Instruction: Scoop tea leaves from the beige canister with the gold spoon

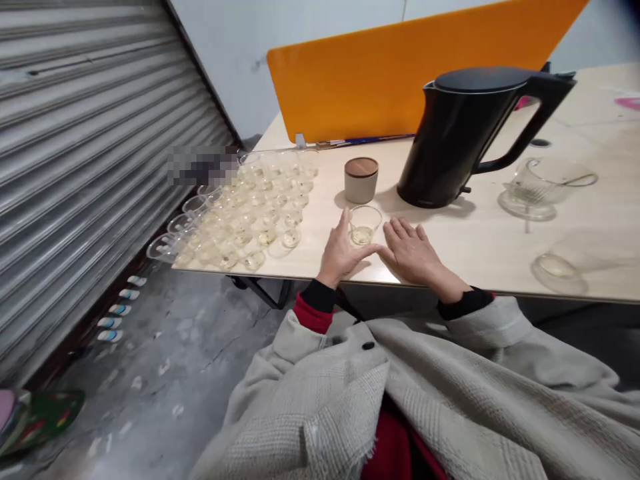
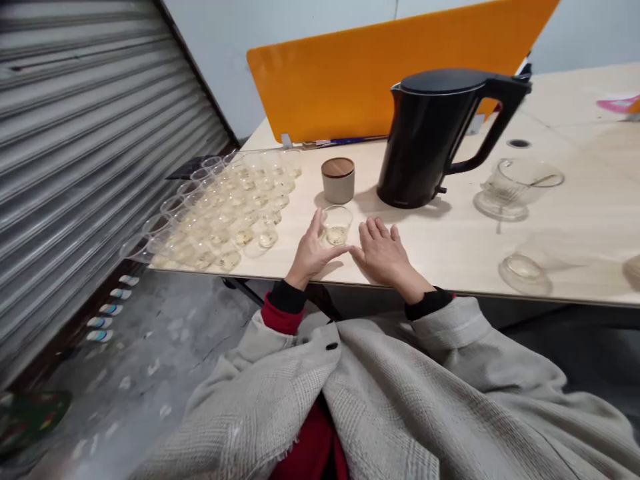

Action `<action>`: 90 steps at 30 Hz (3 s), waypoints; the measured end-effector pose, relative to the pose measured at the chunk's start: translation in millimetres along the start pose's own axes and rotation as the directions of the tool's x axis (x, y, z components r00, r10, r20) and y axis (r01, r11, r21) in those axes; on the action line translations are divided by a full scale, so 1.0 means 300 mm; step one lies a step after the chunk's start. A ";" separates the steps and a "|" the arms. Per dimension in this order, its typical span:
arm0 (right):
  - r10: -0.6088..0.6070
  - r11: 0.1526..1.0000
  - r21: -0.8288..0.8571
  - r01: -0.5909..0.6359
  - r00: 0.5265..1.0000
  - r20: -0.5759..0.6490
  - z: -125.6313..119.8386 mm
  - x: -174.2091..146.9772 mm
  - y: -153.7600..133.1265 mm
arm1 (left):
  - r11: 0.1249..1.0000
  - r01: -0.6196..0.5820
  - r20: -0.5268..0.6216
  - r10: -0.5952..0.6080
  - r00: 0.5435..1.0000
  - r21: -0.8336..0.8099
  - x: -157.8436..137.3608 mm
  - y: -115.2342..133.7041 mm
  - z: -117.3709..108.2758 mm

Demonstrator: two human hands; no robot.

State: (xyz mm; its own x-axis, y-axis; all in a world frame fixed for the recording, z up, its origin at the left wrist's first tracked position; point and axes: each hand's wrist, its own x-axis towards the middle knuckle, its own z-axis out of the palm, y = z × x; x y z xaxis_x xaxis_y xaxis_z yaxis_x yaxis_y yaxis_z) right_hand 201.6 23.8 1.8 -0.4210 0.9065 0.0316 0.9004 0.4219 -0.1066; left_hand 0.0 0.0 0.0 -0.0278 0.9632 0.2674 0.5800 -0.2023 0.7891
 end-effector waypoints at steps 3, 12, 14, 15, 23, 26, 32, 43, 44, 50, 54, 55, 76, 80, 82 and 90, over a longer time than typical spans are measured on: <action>-0.018 1.000 -0.019 0.018 1.000 -0.014 0.006 -0.003 0.003 | 0.992 0.013 -0.077 -0.023 0.997 -0.124 0.007 0.008 0.034; -0.078 0.996 -0.050 0.073 0.993 -0.093 0.034 -0.008 0.012 | 0.983 -0.002 -0.163 -0.028 0.986 -0.181 0.004 0.029 0.027; -0.083 0.996 -0.043 0.079 0.990 -0.109 0.045 -0.007 0.016 | 0.983 -0.017 -0.179 -0.016 0.984 -0.180 0.001 0.026 0.029; -0.085 0.996 -0.039 0.081 0.990 -0.115 0.048 -0.006 0.018 | 0.983 -0.025 -0.190 -0.010 0.982 -0.181 -0.002 0.025 0.031; -0.070 0.996 -0.064 0.064 0.994 -0.086 0.022 -0.012 -0.002 | 0.968 0.010 -0.256 -0.076 0.964 -0.250 -0.141 0.028 -0.035; -0.059 0.997 -0.058 0.055 0.996 -0.071 0.013 -0.014 -0.008 | 0.981 0.070 -0.318 -0.126 0.940 -0.183 -0.246 0.019 -0.119; -0.031 0.999 -0.029 0.029 0.999 -0.043 0.019 -0.008 0.000 | 0.962 0.257 -0.568 -0.163 0.806 0.089 -0.383 -0.038 -0.285; -0.046 0.998 -0.038 0.044 0.996 -0.071 0.003 -0.013 -0.010 | 0.945 0.262 -0.740 -0.035 0.671 0.194 -0.374 -0.177 -0.325; -0.044 0.998 -0.038 0.041 0.997 -0.065 0.002 -0.013 -0.010 | 0.947 0.256 -0.742 -0.029 0.670 0.195 -0.374 -0.180 -0.320; -0.047 0.999 -0.010 0.047 0.998 -0.034 -0.009 -0.012 -0.009 | 0.953 0.255 -0.772 -0.035 0.635 0.166 -0.372 -0.179 -0.297; -0.034 0.999 -0.006 0.034 0.999 -0.019 -0.016 -0.012 -0.012 | 0.960 0.235 -0.785 -0.026 0.619 0.153 -0.364 -0.175 -0.288; -0.032 0.999 -0.006 0.032 0.999 -0.015 -0.016 -0.012 -0.013 | 0.961 0.231 -0.787 -0.021 0.617 0.156 -0.362 -0.174 -0.287; -0.020 1.000 0.021 0.020 0.999 -0.039 0.002 -0.001 -0.008 | 0.959 0.220 -0.802 0.014 0.598 0.181 -0.344 -0.194 -0.273; -0.004 0.999 0.035 0.006 0.999 -0.038 -0.004 -0.004 -0.012 | 0.959 0.226 -0.788 -0.007 0.616 0.168 -0.359 -0.203 -0.280; -0.014 0.998 0.057 0.017 0.998 -0.058 -0.002 -0.008 -0.006 | 0.965 0.204 -0.784 0.002 0.621 0.163 -0.378 -0.195 -0.284; -0.052 0.959 0.247 0.140 0.942 -0.331 -0.049 -0.126 0.063 | 0.917 -0.193 -0.614 0.379 0.692 0.348 -0.390 -0.011 -0.208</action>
State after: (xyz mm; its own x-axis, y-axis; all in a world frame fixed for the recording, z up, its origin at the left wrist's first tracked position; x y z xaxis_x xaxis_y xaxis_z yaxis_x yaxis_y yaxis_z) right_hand 236.0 -2.3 13.3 -0.4073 0.8377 0.3638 0.7774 0.5271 -0.3432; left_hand -49.4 -123.2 0.6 -0.2998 0.4815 0.8236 0.8210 -0.3095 0.4798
